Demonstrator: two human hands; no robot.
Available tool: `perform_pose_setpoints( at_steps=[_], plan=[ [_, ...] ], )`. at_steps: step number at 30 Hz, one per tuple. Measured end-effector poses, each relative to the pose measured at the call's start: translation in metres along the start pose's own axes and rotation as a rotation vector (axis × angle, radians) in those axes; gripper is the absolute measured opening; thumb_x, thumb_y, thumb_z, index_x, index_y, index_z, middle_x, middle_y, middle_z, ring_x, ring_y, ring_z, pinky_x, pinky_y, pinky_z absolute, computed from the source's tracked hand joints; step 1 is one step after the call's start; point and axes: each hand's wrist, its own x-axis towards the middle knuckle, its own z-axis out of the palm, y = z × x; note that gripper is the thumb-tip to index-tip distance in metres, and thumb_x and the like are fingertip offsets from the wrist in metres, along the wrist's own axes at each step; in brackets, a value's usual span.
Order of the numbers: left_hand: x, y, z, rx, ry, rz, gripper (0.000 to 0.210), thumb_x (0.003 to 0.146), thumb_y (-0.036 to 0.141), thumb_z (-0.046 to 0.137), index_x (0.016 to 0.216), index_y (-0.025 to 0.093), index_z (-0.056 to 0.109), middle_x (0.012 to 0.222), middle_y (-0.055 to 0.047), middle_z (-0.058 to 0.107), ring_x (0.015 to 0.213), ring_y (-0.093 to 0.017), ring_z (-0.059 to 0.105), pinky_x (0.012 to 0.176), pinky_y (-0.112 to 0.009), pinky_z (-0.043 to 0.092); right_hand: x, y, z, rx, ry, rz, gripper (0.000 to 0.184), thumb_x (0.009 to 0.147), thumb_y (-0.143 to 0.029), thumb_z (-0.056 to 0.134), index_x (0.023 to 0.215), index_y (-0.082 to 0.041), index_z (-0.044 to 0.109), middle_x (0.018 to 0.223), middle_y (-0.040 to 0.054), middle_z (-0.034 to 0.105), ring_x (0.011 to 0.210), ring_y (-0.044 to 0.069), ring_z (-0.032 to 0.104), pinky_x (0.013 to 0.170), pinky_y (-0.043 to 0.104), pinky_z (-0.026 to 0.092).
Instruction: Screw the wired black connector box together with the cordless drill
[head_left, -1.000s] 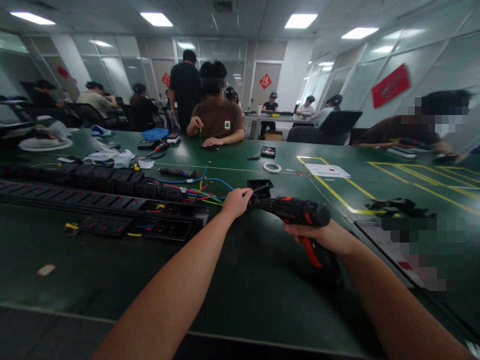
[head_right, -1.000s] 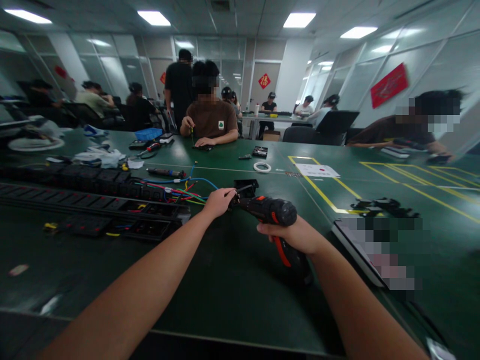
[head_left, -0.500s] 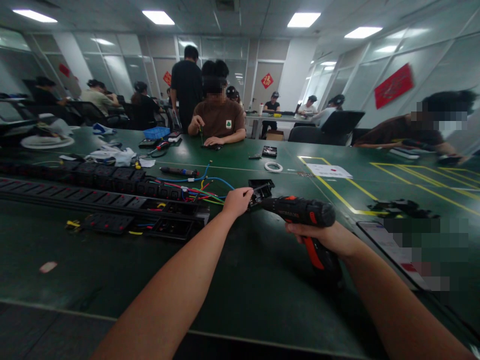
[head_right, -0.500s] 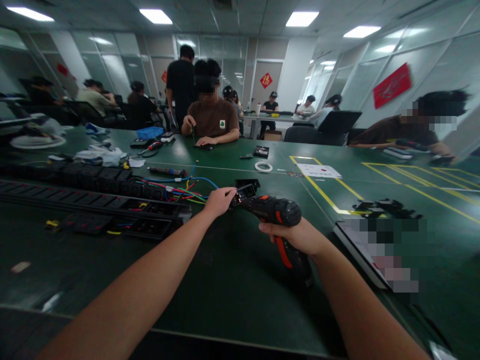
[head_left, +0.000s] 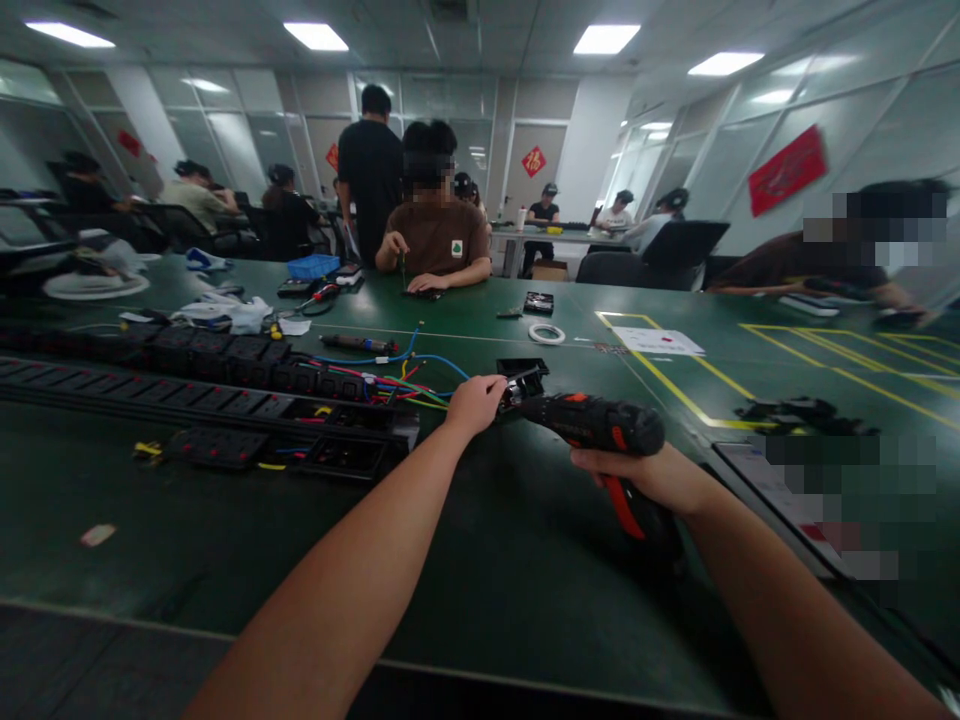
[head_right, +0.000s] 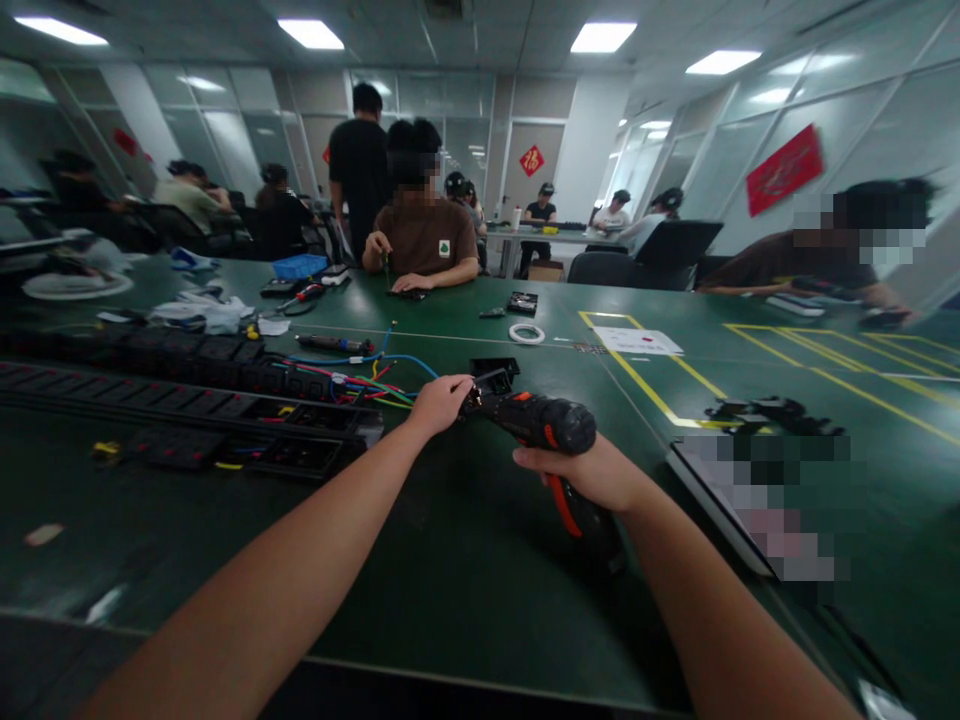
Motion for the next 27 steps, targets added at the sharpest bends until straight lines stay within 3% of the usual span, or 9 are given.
perform_pose_setpoints(
  at_steps=[5,27],
  plan=[
    [0.0001,-0.0003,0.0003,0.000,0.004,-0.008,0.038,0.101,0.040,0.044,0.118,0.027,0.075,0.126,-0.004,0.072,0.117,-0.023,0.064,0.099,-0.030,0.046,-0.0009,-0.0022,0.0015,-0.015,-0.011,-0.045,0.034,0.075,-0.049,0.077,0.086,-0.020,0.065,0.064,-0.0020,0.060,0.061,0.017,0.056,0.057,0.031,0.044],
    [0.0009,-0.0010,0.0023,0.013,0.008,-0.002,0.040,0.100,0.040,0.043,0.120,0.025,0.074,0.125,-0.005,0.072,0.115,-0.023,0.064,0.099,-0.030,0.047,-0.0023,-0.0064,0.0032,-0.096,0.015,0.007,0.038,0.073,-0.054,0.075,0.086,-0.020,0.065,0.062,-0.0015,0.059,0.059,0.017,0.056,0.055,0.029,0.045]
  ],
)
